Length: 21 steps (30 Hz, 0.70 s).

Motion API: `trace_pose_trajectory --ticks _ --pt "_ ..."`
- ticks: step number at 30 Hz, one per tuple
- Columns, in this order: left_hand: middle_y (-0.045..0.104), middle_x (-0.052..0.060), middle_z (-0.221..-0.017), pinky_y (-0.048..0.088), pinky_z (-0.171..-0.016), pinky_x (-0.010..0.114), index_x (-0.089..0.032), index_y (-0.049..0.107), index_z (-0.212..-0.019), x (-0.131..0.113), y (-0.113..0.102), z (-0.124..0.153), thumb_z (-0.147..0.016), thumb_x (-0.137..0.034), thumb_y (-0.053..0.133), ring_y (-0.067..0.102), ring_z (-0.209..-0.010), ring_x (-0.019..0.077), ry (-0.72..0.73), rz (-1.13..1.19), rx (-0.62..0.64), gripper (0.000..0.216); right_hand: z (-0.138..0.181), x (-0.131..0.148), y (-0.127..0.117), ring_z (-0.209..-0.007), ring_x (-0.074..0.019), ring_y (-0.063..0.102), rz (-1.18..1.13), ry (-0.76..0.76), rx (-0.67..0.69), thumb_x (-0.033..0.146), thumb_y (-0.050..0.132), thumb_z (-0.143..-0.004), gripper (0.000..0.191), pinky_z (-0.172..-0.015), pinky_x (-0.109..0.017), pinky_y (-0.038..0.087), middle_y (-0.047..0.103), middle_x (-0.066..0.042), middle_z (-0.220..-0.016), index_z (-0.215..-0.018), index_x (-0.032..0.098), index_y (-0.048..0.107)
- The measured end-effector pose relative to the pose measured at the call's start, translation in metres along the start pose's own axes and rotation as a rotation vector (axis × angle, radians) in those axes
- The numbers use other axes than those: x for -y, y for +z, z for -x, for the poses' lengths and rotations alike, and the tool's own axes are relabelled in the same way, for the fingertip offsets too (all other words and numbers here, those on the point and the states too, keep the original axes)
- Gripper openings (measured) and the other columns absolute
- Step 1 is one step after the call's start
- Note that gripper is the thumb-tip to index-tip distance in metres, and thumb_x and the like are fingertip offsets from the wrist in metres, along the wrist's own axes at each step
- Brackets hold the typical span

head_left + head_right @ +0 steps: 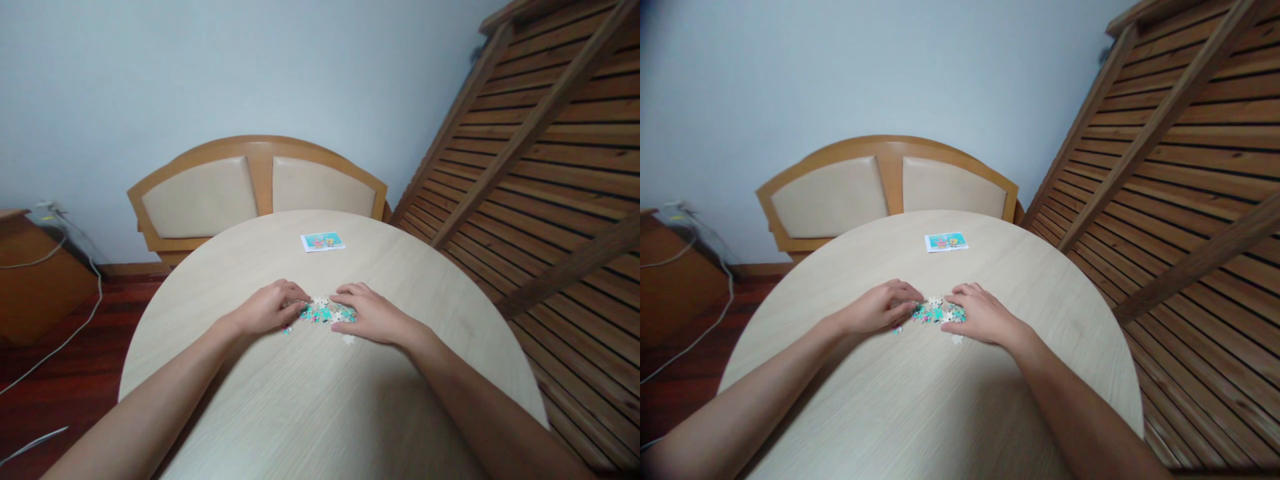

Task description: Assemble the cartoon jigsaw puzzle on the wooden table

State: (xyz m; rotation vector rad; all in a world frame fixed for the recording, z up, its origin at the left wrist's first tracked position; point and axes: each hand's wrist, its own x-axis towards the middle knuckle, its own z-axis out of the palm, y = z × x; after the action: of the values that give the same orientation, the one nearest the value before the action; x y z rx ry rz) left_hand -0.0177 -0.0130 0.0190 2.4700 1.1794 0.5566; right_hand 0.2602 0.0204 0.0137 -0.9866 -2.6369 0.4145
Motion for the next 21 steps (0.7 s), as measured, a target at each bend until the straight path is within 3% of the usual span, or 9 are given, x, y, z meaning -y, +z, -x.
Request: trace_pose_trajectory --ticks 3,6,8,11,15,18,21 --pt "0.065 0.013 -0.128 0.046 -0.104 0.039 -0.019 0.064 -0.133 0.005 -0.013 0.008 -0.091 -0.044 0.064 0.06 -0.118 0.0271 -0.059 -0.038 0.038 0.049 -0.001 -0.002 -0.002 -0.113 -0.027 0.063 -0.041 -0.006 0.009 0.039 0.071 -0.089 0.04 -0.102 -0.038 0.046 0.07 -0.012 -0.118 -0.124 0.021 0.072" --pt "0.063 0.013 -0.129 0.048 -0.101 0.04 -0.019 0.062 -0.133 0.008 -0.027 0.017 -0.081 -0.049 0.072 0.061 -0.114 0.028 -0.165 -0.031 0.141 0.061 -0.004 0.0 -0.002 -0.104 -0.0248 0.068 -0.089 0.008 -0.019 0.028 0.065 -0.093 0.025 -0.096 -0.035 0.049 0.075 -0.009 -0.11 -0.114 0.021 0.076" --pt "0.065 0.012 -0.121 0.05 -0.093 0.037 -0.017 0.064 -0.127 0.011 -0.032 0.021 -0.075 -0.046 0.075 0.063 -0.103 0.0258 -0.232 -0.017 0.22 0.061 -0.006 0.001 -0.003 -0.102 -0.0247 0.07 -0.126 0.06 -0.037 0.023 0.062 -0.092 0.023 -0.093 -0.035 0.051 0.077 -0.009 -0.11 -0.11 0.02 0.077" --pt "0.069 0.007 -0.099 0.049 -0.077 0.029 -0.016 0.07 -0.111 0.015 -0.031 0.024 -0.075 -0.039 0.072 0.062 -0.084 0.0198 -0.285 0.031 0.275 0.043 -0.008 -0.004 -0.002 -0.102 -0.0244 0.072 -0.21 0.128 -0.091 0.018 0.061 -0.09 0.024 -0.094 -0.036 0.051 0.078 -0.008 -0.111 -0.108 0.02 0.077" --pt "0.07 0.003 -0.082 0.043 -0.065 0.025 -0.016 0.072 -0.097 0.019 -0.022 0.02 -0.083 -0.027 0.059 0.058 -0.07 0.015 -0.26 0.082 0.237 0.022 -0.009 -0.013 0.001 -0.097 -0.0228 0.071 -0.426 0.209 -0.165 0.018 0.062 -0.087 0.024 -0.089 -0.037 0.055 0.077 -0.01 -0.108 -0.108 0.017 0.075" --pt "0.073 0.005 -0.087 0.043 -0.067 0.026 -0.016 0.074 -0.099 0.017 -0.017 0.015 -0.088 -0.025 0.054 0.06 -0.071 0.0149 -0.228 0.078 0.176 0.025 -0.01 -0.015 0.003 -0.094 -0.0202 0.071 -0.639 0.254 -0.142 0.016 0.058 -0.088 0.028 -0.082 -0.035 0.057 0.075 -0.013 -0.111 -0.114 0.014 0.071" --pt "0.075 0.007 -0.094 0.046 -0.071 0.027 -0.016 0.075 -0.102 0.012 -0.013 0.011 -0.092 -0.029 0.056 0.064 -0.077 0.0163 -0.216 0.124 0.091 0.026 -0.011 -0.013 0.003 -0.098 -0.0195 0.071 -0.725 0.243 -0.13 0.017 0.058 -0.09 0.028 -0.087 -0.035 0.057 0.075 -0.013 -0.113 -0.116 0.014 0.069"
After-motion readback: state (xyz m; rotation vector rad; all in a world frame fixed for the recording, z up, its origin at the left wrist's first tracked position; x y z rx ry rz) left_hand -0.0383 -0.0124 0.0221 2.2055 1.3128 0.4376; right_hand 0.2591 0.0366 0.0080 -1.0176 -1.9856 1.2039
